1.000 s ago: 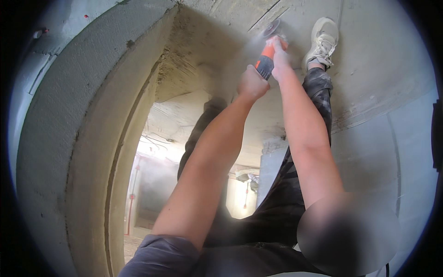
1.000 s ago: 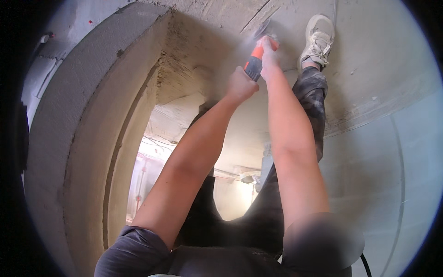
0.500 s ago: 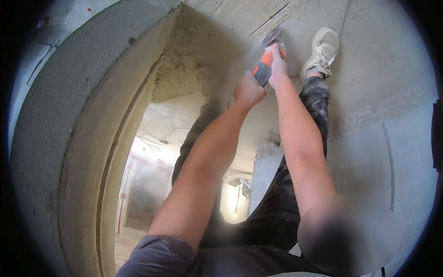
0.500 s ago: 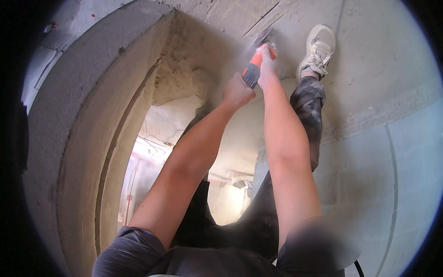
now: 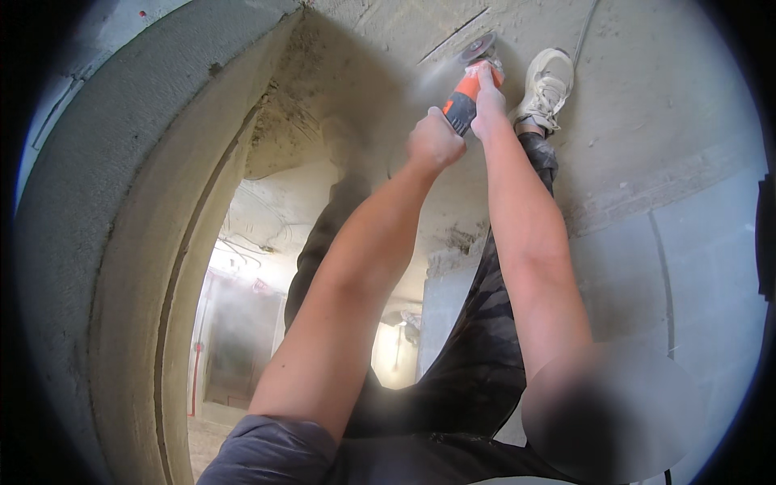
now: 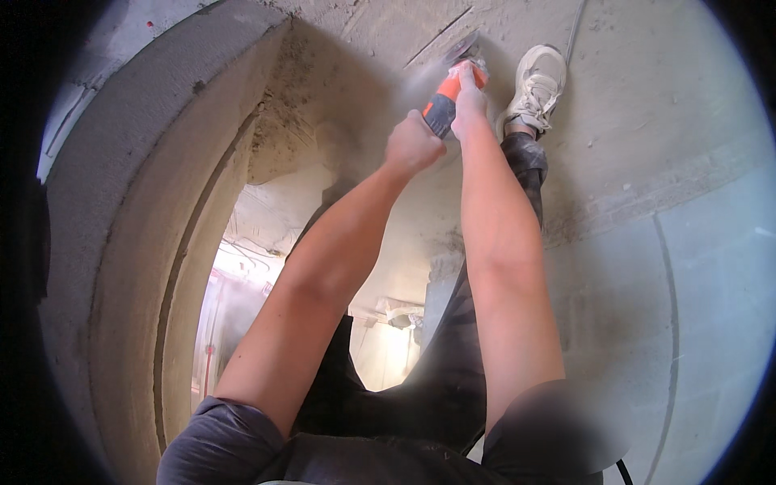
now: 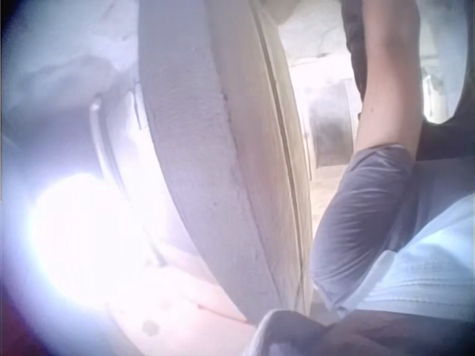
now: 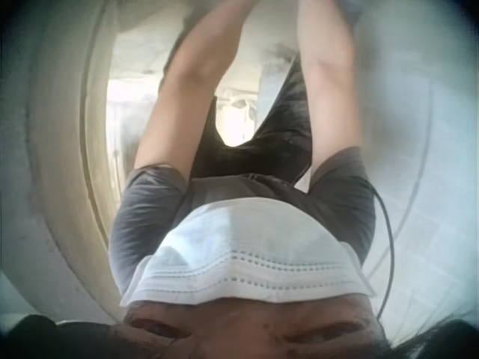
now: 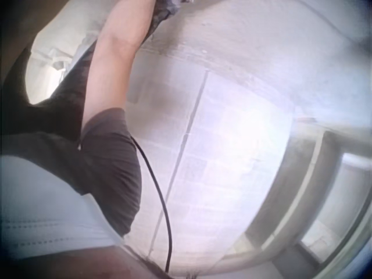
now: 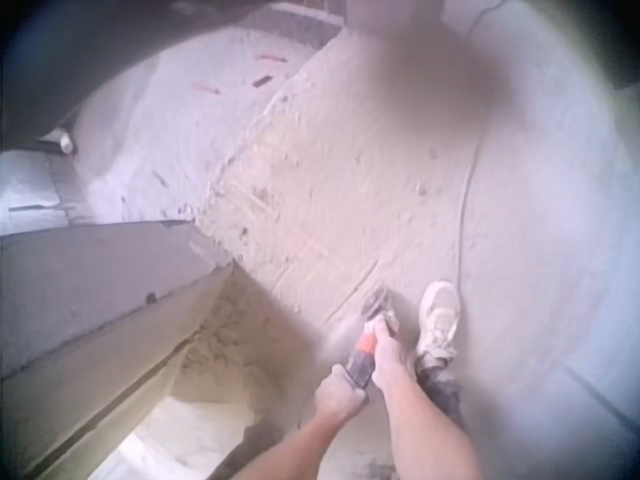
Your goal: The person uses an angle grinder to cut a line into a concrete floor. They guide the tool along a marked line, creating a groove while dust is generated. The person moves along the line, maintaining control of the grinder throughout the process.
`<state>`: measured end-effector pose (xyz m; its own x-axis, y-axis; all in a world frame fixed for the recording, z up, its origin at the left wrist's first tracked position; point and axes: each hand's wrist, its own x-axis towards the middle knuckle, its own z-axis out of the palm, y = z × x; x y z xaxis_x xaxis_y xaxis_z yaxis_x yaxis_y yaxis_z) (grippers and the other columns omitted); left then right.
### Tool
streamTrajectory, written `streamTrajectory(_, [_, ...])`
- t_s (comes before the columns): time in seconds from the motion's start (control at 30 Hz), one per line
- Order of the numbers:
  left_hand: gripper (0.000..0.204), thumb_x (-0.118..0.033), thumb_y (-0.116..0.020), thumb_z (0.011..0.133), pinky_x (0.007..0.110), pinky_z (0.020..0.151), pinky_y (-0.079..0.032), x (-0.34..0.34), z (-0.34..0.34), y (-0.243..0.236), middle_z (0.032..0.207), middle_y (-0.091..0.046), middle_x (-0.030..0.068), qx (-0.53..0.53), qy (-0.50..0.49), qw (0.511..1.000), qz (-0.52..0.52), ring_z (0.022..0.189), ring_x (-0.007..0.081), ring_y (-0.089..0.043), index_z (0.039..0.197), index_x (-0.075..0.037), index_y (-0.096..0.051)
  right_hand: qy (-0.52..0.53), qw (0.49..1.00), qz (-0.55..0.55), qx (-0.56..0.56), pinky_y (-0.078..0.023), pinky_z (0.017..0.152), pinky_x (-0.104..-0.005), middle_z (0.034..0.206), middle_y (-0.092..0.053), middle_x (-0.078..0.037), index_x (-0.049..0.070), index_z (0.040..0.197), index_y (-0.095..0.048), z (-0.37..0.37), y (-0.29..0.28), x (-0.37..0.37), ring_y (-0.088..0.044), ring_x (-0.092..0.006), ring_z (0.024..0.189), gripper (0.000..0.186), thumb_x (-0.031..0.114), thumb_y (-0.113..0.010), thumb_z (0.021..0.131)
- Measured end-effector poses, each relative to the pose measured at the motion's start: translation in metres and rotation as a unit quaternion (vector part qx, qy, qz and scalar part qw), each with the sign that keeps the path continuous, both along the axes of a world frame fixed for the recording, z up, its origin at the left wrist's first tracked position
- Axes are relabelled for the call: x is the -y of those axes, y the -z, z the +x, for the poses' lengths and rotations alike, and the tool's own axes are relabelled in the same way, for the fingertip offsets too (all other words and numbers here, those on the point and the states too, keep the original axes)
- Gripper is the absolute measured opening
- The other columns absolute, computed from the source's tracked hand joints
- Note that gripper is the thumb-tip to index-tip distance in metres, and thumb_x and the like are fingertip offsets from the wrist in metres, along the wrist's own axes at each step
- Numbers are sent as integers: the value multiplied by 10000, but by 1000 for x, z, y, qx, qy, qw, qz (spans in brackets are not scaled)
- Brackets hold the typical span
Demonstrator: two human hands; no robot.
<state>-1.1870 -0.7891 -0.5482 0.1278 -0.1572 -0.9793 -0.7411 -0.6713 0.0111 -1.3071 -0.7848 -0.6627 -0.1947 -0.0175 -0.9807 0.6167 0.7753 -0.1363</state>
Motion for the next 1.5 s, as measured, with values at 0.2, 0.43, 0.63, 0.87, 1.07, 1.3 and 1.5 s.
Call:
streamTrajectory(0.2, [502,-183,-794,767,506,961,-592,1,-6,4,1113,-774,279,-4,-11,999,-30,1093,447,-762,1202,21,-647,9,1000,3,-4,-620,980,-438,1355,-696,-90,39,1450,-609,-7,2,8,-719,-235,1153,688,581,-737,1046])
streamTrajectory(0.43, [521,-190,-814,753,500,953,-599,12,-12,2,1124,-778,264,-3,-9,1000,-24,1098,439,-766,1208,9,-654,-1,1000,-9,-8,-627,971,-458,1370,-700,-86,55,1447,-608,-14,0,19,-729,-248,1148,669,578,-734,1048])
streamTrajectory(0.63, [530,-185,-821,752,497,946,-602,-2,2,1,1137,-779,257,8,2,1000,-6,1093,434,-766,1218,8,-658,-1,1000,-10,-2,-615,997,-451,1378,-693,-84,68,1458,-602,6,-1,-2,-719,-244,1161,655,576,-716,1061])
streamTrajectory(0.87, [530,-162,-827,741,499,920,-592,-30,32,-6,1120,-778,262,22,4,999,24,1077,431,-766,1211,16,-658,4,999,17,29,-582,992,-418,1286,-699,-52,106,1374,-643,37,0,-41,-678,-203,1138,567,565,-733,1054])
streamTrajectory(1.07, [533,-169,-827,741,508,921,-587,-39,36,-9,1092,-777,272,15,0,1000,9,1073,442,-765,1206,21,-647,-11,1000,-18,2,-591,985,-419,1305,-699,-49,122,1385,-628,43,-8,-38,-687,-206,1145,532,546,-713,1074])
streamTrajectory(1.3, [512,-173,-802,762,513,949,-592,-2,10,-6,1114,-774,282,-9,-29,999,-10,1085,465,-756,1211,12,-642,-10,1000,-11,-16,-616,989,-440,1378,-687,-104,7,1478,-577,11,1,-13,-719,-242,1161,723,577,-721,1058])
streamTrajectory(1.5, [487,-184,-793,780,520,959,-593,17,-13,1,1125,-779,256,-3,-15,1000,-12,1100,452,-757,1208,-7,-642,-16,999,10,-30,-625,967,-423,1361,-691,-122,-32,1465,-582,-12,-11,24,-726,-238,1134,756,577,-738,1045])
